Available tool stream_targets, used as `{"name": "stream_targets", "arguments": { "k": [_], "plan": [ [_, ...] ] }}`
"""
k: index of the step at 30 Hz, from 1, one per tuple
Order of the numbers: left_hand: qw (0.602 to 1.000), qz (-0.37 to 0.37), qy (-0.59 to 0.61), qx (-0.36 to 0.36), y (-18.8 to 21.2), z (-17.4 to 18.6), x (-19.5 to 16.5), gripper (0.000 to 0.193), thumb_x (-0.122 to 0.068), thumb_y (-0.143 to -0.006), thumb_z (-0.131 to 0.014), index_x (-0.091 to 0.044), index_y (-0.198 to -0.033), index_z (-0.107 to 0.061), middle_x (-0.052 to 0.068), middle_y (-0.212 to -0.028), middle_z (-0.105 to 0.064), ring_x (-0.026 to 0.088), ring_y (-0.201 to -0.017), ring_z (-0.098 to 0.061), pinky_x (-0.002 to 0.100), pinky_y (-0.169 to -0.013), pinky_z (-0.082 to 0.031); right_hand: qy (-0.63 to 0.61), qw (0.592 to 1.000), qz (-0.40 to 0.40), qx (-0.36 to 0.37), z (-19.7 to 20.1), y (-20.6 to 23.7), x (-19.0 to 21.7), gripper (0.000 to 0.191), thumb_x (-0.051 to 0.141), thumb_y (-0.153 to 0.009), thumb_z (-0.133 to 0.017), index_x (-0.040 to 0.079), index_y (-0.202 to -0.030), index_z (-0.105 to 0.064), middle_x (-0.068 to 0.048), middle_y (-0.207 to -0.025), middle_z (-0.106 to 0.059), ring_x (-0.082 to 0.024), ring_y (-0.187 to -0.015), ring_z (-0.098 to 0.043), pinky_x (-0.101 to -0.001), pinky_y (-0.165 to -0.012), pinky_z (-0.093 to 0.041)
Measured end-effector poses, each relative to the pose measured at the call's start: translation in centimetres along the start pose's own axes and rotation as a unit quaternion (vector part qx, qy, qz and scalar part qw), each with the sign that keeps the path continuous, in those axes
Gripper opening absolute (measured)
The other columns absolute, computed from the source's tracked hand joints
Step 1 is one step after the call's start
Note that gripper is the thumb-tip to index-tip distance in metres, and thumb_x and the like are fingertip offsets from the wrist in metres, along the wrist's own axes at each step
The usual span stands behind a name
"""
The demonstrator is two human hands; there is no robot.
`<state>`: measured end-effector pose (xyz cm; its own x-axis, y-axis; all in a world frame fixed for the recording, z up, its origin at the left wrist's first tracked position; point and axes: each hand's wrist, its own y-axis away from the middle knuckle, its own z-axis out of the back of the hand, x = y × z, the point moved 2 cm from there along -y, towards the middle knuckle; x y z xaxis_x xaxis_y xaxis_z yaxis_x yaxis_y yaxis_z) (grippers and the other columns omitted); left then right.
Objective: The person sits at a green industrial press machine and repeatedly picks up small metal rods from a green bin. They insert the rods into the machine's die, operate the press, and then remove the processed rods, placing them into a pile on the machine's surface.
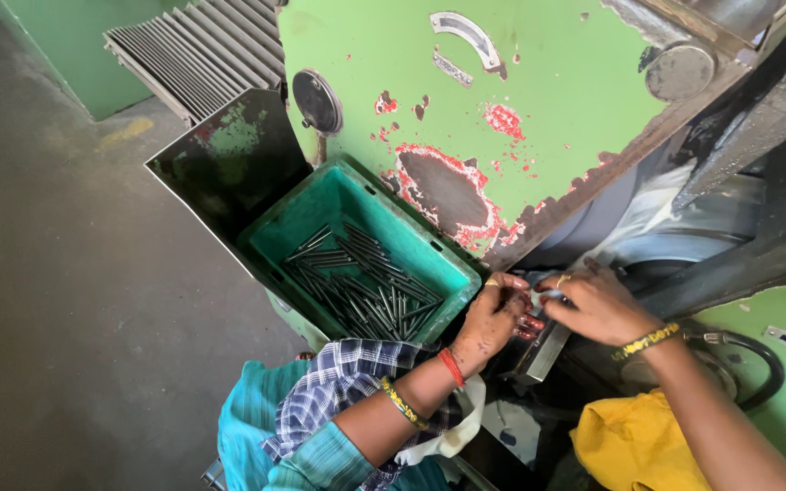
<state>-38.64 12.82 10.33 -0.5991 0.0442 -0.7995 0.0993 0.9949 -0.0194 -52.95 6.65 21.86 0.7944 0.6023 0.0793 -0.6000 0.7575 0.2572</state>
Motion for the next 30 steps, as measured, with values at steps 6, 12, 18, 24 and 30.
{"name": "stream_targets", "arguments": {
  "k": [6, 12, 18, 24, 30],
  "plan": [
    [0.996, 0.054, 0.06, -0.033, -0.2, -0.2, -0.1, 0.015, -0.014, -0.106, -0.045, -0.009, -0.12, -0.043, 0.004, -0.099, -0.058, 0.02, -0.081, -0.071, 0.03, -0.066, -0.061, 0.091, 0.992, 0.006, 0.091, 0.1, 1.0, 3.1, 0.064, 0.059, -0.076, -0.064, 0.013, -0.12, -0.069, -0.014, -0.128, -0.066, -0.033, -0.127, -0.057, -0.0629, -0.115, -0.018],
    [0.994, -0.055, -0.01, -0.092, -0.6, 0.1, -0.7, 0.019, -0.023, -0.109, -0.052, -0.011, -0.123, -0.046, 0.003, -0.099, -0.061, 0.012, -0.084, -0.065, 0.028, -0.071, -0.056, 0.14, 0.984, -0.002, 0.106, -0.7, 0.7, 2.2, 0.054, 0.055, -0.083, -0.063, 0.013, -0.116, -0.071, -0.011, -0.122, -0.067, -0.028, -0.125, -0.06, -0.0582, -0.124, -0.018],
    [0.993, -0.064, 0.005, -0.099, -0.8, 0.3, -0.7, 0.026, -0.033, -0.108, -0.053, -0.009, -0.119, -0.051, 0.002, -0.097, -0.06, 0.01, -0.083, -0.06, 0.025, -0.07, -0.053, 0.092, 0.993, -0.017, 0.072, -1.1, 0.2, 1.0, 0.036, 0.039, -0.086, -0.062, 0.017, -0.113, -0.075, -0.007, -0.118, -0.071, -0.027, -0.12, -0.063, -0.052, -0.126, -0.02],
    [0.993, -0.054, -0.007, -0.108, -0.8, 0.3, -0.9, 0.03, -0.038, -0.107, -0.054, -0.009, -0.116, -0.055, 0.001, -0.094, -0.06, 0.008, -0.08, -0.057, 0.024, -0.068, -0.051, 0.08, 0.996, -0.006, 0.043, -1.4, 0.0, 0.2, 0.032, 0.032, -0.087, -0.06, 0.016, -0.11, -0.076, -0.007, -0.116, -0.072, -0.028, -0.12, -0.062, -0.0482, -0.125, -0.023],
    [0.993, -0.069, 0.027, -0.097, -0.9, 0.4, -0.8, 0.03, -0.037, -0.108, -0.055, -0.007, -0.116, -0.055, 0.001, -0.093, -0.059, 0.008, -0.08, -0.055, 0.023, -0.069, -0.049, 0.061, 0.998, 0.002, 0.019, -2.3, -0.5, -0.8, 0.029, 0.026, -0.086, -0.059, 0.016, -0.106, -0.077, -0.009, -0.113, -0.074, -0.03, -0.114, -0.065, -0.0468, -0.124, -0.026]
  ]
}}
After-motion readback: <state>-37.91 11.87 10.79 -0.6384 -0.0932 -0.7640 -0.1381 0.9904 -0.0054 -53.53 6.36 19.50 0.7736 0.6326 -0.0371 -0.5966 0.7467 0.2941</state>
